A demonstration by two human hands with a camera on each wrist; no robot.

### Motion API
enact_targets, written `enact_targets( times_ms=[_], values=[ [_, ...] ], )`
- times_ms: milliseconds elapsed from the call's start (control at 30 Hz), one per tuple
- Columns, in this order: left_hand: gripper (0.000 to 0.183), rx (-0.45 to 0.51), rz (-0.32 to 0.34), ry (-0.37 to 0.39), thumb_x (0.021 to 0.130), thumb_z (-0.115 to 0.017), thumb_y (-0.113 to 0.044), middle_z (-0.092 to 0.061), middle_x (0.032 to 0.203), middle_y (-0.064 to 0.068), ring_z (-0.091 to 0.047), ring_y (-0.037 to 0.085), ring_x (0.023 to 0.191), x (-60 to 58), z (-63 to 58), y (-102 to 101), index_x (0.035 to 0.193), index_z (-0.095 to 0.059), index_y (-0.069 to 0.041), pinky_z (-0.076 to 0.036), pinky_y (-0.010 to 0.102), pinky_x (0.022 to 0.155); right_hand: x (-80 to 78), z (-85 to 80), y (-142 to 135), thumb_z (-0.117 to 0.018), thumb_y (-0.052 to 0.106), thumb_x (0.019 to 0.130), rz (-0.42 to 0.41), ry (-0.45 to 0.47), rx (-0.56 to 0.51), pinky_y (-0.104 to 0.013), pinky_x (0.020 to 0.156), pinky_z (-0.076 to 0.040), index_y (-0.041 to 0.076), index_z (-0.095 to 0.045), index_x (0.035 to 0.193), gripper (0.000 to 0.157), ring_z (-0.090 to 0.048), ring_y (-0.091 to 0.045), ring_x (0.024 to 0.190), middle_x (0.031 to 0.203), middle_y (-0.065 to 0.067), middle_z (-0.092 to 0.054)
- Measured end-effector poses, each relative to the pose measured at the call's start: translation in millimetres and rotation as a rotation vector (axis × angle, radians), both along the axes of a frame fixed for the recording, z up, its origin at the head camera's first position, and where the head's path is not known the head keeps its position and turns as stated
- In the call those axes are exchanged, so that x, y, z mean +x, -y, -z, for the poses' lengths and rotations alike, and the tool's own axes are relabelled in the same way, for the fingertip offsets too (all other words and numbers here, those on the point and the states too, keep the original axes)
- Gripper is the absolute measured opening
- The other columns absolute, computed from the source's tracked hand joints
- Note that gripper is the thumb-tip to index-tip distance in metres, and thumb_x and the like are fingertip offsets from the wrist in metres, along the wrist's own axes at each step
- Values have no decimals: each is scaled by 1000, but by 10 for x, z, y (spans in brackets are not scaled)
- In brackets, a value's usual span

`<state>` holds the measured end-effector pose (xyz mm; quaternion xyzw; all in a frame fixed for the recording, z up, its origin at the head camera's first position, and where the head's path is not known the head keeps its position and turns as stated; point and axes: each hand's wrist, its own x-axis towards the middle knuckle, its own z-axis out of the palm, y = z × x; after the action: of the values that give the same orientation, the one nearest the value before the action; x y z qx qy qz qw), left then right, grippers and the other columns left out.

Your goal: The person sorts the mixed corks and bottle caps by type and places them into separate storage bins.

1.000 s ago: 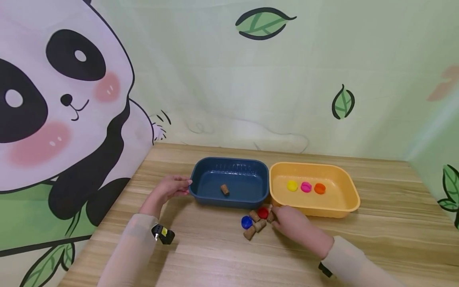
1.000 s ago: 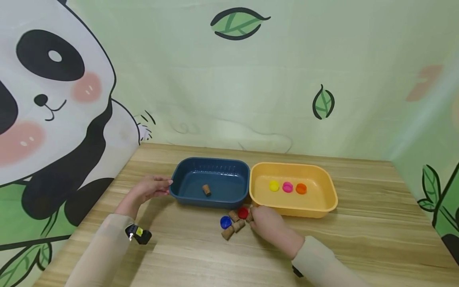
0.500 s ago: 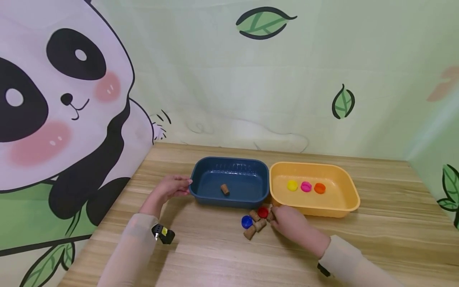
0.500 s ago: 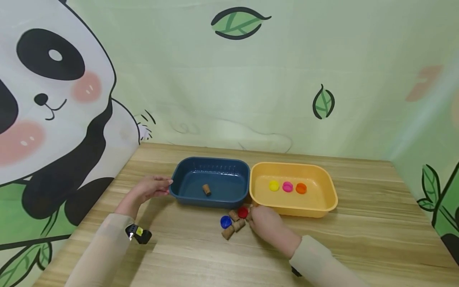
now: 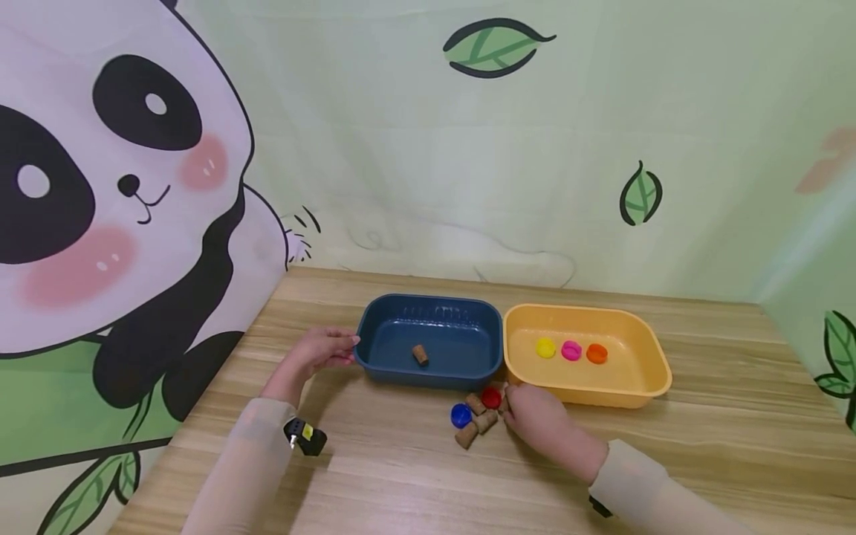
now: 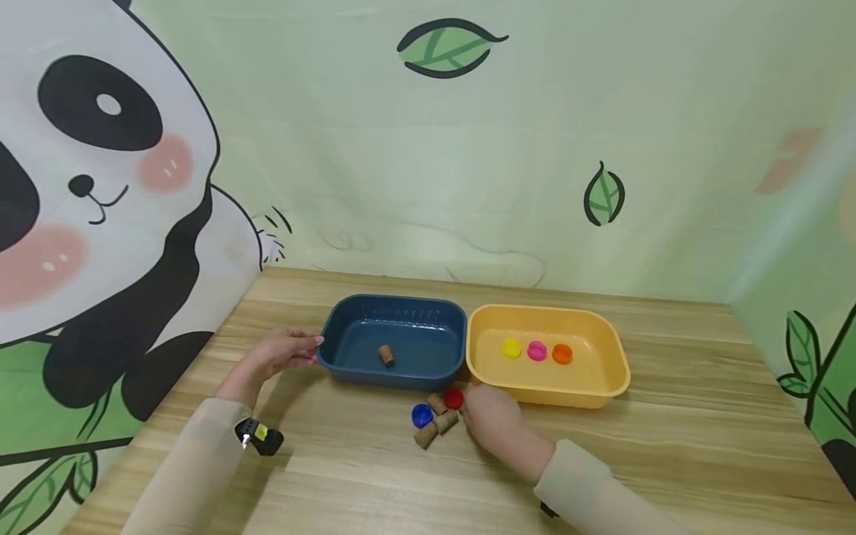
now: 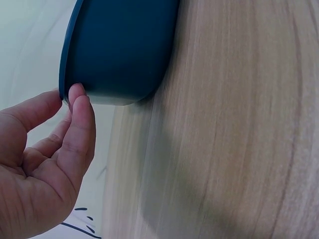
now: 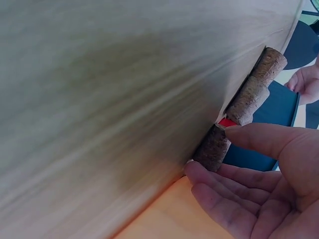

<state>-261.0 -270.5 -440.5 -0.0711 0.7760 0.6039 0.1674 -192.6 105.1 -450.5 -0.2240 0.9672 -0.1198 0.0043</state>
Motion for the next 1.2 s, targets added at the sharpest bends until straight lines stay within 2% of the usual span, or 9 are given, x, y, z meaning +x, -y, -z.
enact_targets(
  times_ms=[333,500,700,933,1200],
  values=[
    [45,-3,6,6,105,-56,-10,-68,75,-7,-65,2,69,-17,-10,-8,137,-49,20,-60,14,67,73,-39,-48,-70,3,89,3,-27,-80,-24,51,-31,8,-54,71,25,-41,-15,54,59,0,-39],
    [44,1,-5,4,104,-56,-9,-69,76,-5,-65,2,69,-20,-30,-12,136,-49,21,-60,15,67,80,-76,-81,-70,2,88,15,17,-115,-23,55,-29,10,-54,73,24,-41,-14,58,61,1,-40],
    [44,-8,-7,11,104,-57,-9,-69,77,-5,-65,2,69,-4,-41,-13,136,-49,21,-59,14,68,88,-98,-152,-75,6,88,-3,83,-131,-22,57,-35,12,-57,76,22,-45,-11,62,65,3,-50],
    [45,9,-13,6,103,-58,-7,-68,78,-4,-63,2,69,-5,-45,-17,136,-48,21,-59,14,66,140,-231,-263,-77,6,85,-81,121,-188,-20,62,-42,14,-64,79,17,-50,-6,68,72,7,-61],
    [44,3,-22,8,103,-58,-6,-68,78,-4,-63,2,69,4,-67,-30,136,-48,21,-59,14,67,105,-366,-397,-75,6,85,-74,194,-245,-18,64,-47,14,-71,87,9,-53,-5,71,77,8,-67]
  ],
)
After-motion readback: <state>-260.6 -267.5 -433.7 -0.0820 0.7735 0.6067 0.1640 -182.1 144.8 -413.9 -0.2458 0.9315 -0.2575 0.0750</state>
